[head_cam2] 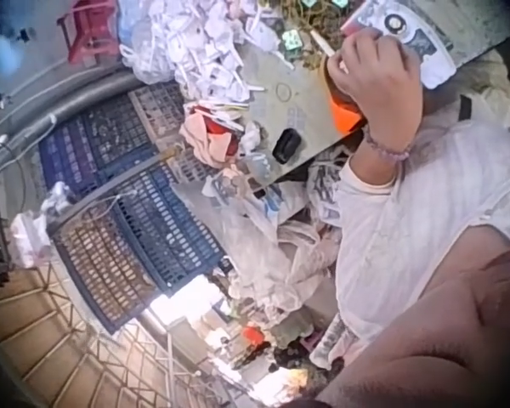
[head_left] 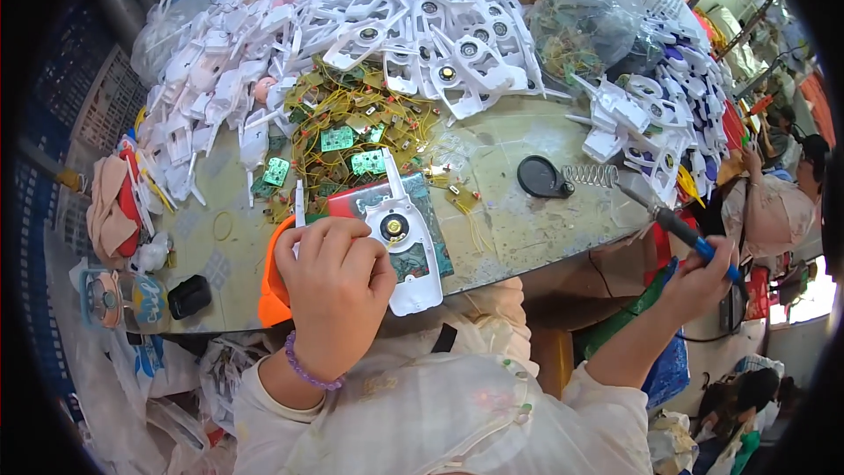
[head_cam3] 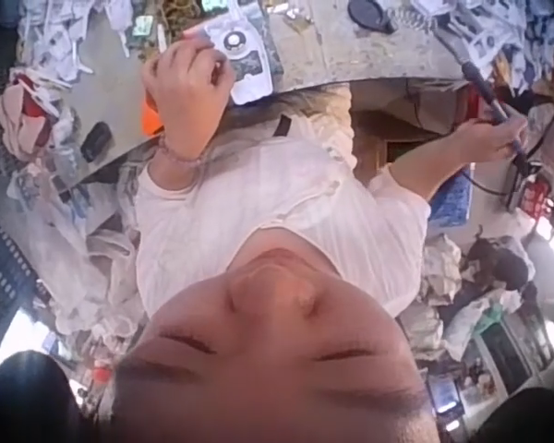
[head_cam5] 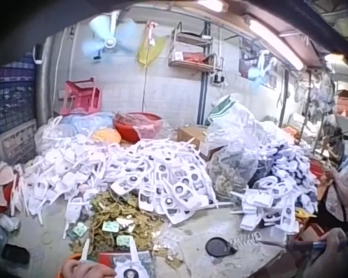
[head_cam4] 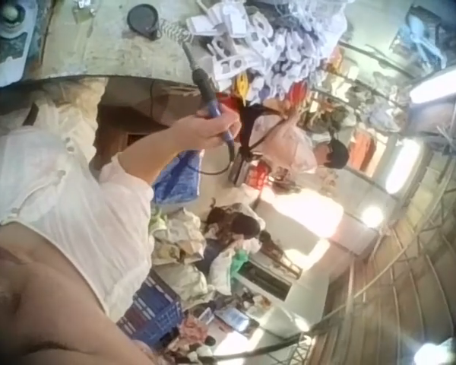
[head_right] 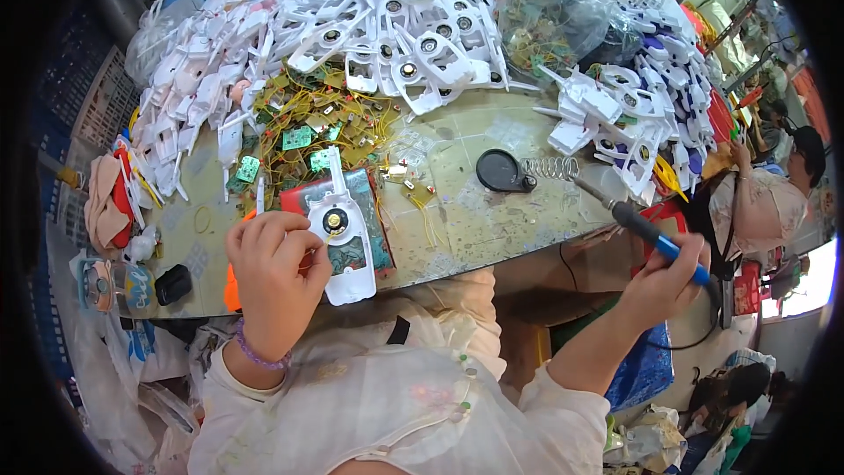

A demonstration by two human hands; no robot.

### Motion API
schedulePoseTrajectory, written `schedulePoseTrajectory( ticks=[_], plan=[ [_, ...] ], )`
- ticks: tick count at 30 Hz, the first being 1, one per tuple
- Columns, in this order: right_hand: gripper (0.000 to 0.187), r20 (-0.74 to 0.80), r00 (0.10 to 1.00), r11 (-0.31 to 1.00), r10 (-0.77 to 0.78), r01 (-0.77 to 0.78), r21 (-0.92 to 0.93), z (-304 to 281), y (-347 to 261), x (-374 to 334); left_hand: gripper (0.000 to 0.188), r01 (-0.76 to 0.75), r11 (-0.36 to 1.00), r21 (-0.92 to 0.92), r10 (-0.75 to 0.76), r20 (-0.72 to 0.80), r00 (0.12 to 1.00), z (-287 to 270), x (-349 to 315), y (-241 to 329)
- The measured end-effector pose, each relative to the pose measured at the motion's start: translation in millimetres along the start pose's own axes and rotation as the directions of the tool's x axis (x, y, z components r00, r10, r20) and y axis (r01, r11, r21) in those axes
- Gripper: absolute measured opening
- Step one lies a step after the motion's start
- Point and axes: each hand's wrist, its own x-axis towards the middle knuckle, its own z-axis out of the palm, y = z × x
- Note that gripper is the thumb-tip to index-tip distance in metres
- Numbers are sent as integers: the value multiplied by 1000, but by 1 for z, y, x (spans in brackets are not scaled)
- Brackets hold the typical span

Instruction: Soldering components and wires onto green circuit boards for toy assembly.

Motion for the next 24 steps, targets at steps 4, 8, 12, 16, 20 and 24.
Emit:
schedulePoseTrajectory(
  ticks=[4,8,12,16,20,24],
  plan=[
    [26,19,1000,1000,11,-11,6,22,13,29,13,1,1000,-2,-1,-12,1000,-1,-2,-1],
    [23,95,987,991,131,-128,-43,39,45,46,12,22,999,-35,-22,-3,1000,0,-2,-1],
    [27,326,907,948,269,-188,-258,48,75,35,19,-11,992,-128,-3,-105,994,-3,1,-7],
    [24,364,895,952,259,-172,-255,72,78,-4,22,15,975,-222,-59,-192,980,-14,-10,-31],
    [20,260,917,945,304,-324,39,68,71,-49,17,130,947,-295,-194,-199,961,-23,-36,-59],
    [13,453,875,967,172,-237,91,46,44,-131,10,335,846,-416,-374,-14,927,-28,-47,-68]
  ],
)
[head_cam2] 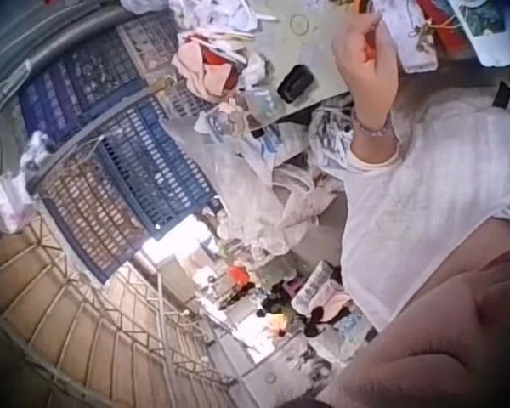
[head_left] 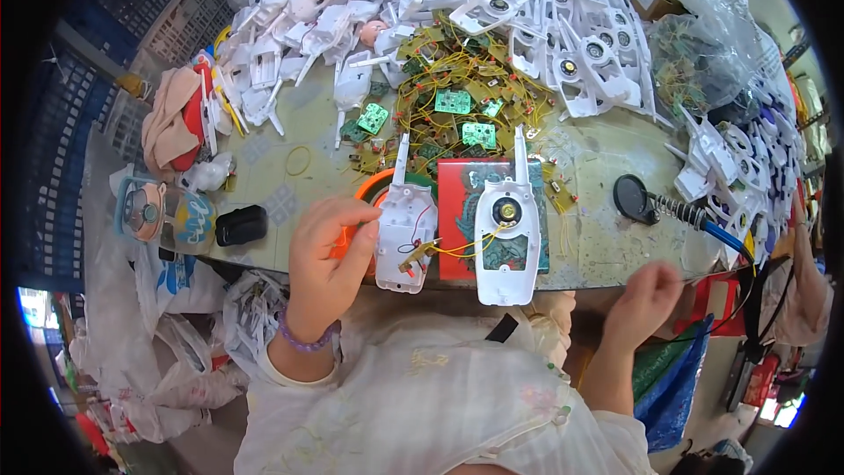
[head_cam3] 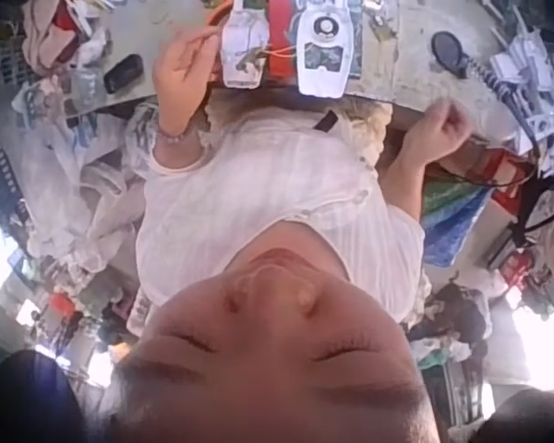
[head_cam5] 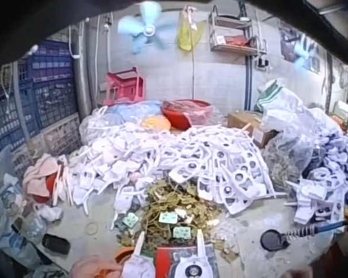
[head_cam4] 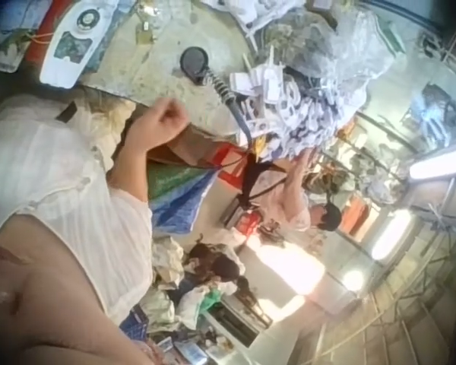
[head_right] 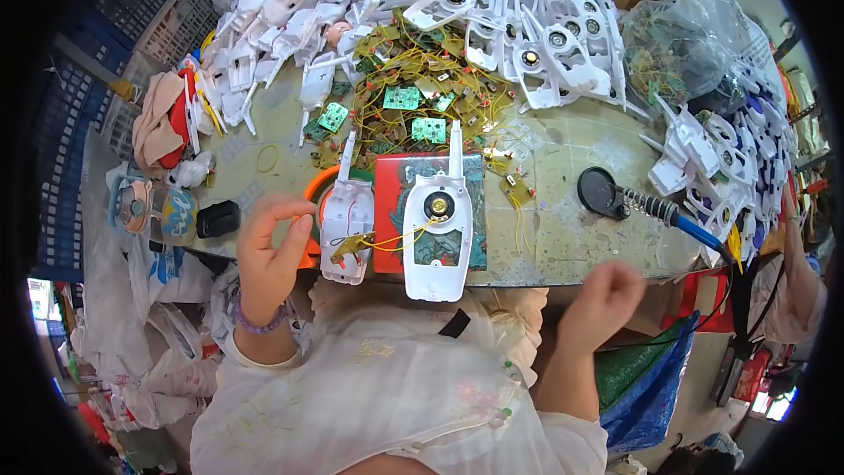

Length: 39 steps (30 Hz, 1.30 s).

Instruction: Soldering components and wires onto green circuit boards for toy assembly.

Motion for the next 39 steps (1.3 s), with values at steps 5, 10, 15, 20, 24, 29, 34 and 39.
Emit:
schedulePoseTrajectory(
  ticks=[5,10,15,20,24,29,34,39],
  plan=[
    [34,719,444,707,-534,701,92,43,-55,-22,20,-28,999,-45,35,164,986,-3,3,-2],
    [39,749,355,570,-560,821,37,71,-58,-29,34,-162,987,1,157,264,952,-11,4,0],
    [31,764,300,543,-571,836,77,73,-58,-6,34,-433,898,74,389,322,863,-12,1,9],
    [30,785,323,568,-528,822,44,75,-56,7,31,-504,860,87,439,377,815,-7,9,16],
    [29,708,379,581,-596,812,55,79,-61,-3,29,-476,880,-10,446,366,817,0,18,13],
    [26,645,310,467,-699,880,84,93,-56,-34,25,-303,942,-144,334,338,880,5,18,10],
    [33,709,423,529,-564,845,-83,87,-49,-21,19,2,935,-355,107,286,952,19,14,18],
    [34,654,567,734,-501,679,-26,97,-67,-24,29,262,866,-425,-102,363,926,30,7,24]
  ],
)
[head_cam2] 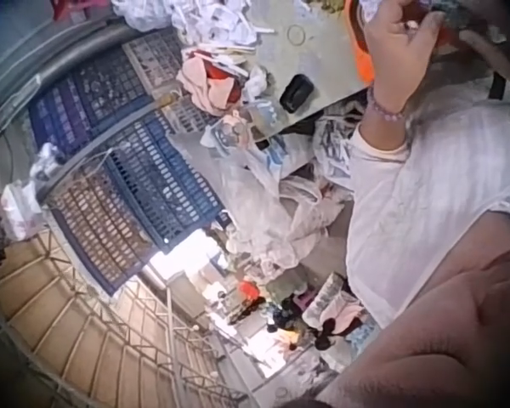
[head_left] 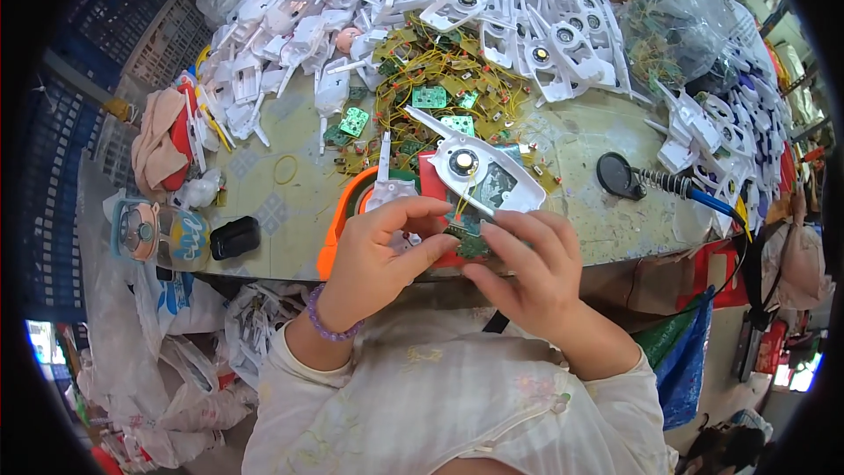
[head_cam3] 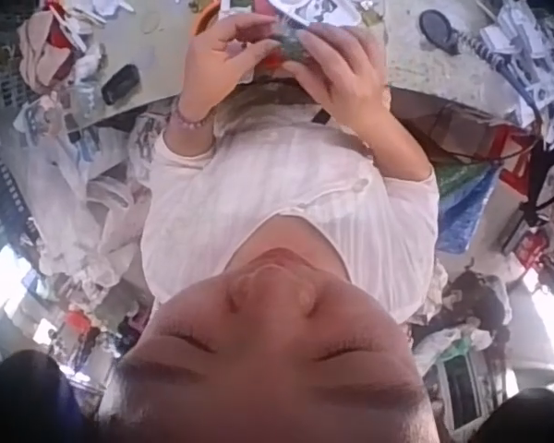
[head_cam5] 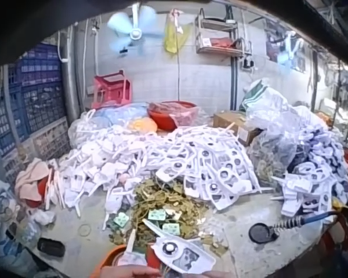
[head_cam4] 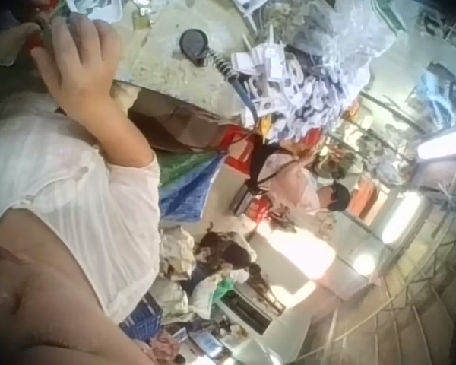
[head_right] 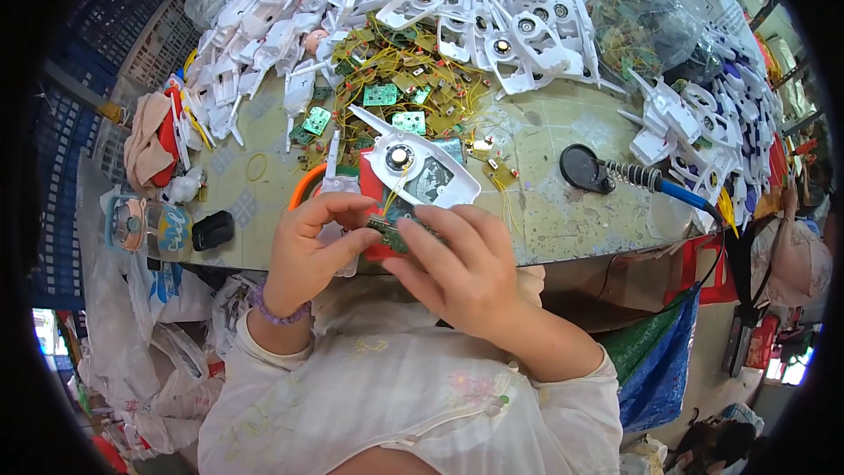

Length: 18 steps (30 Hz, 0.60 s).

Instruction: Soldering components and wires onto green circuit boards for toy assembly.

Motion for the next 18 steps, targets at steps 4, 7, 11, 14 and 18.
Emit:
schedulePoseTrajectory(
  ticks=[4,7,11,14,18],
  plan=[
    [34,55,998,995,-22,27,-98,12,6,-5,26,-79,990,119,79,1,997,-1,1,-3],
    [31,41,999,991,16,-10,-131,10,6,-3,18,-211,900,381,296,-183,937,-9,1,-14],
    [30,35,999,991,22,-17,-131,11,9,-5,14,-130,889,440,227,-176,958,-8,-1,-11],
    [31,19,1000,992,1,1,-124,10,10,-5,14,-239,825,512,307,-51,950,-8,6,-7],
    [31,2,1000,994,-17,17,-109,10,11,-5,17,-186,886,424,170,75,983,-7,16,0]
  ],
)
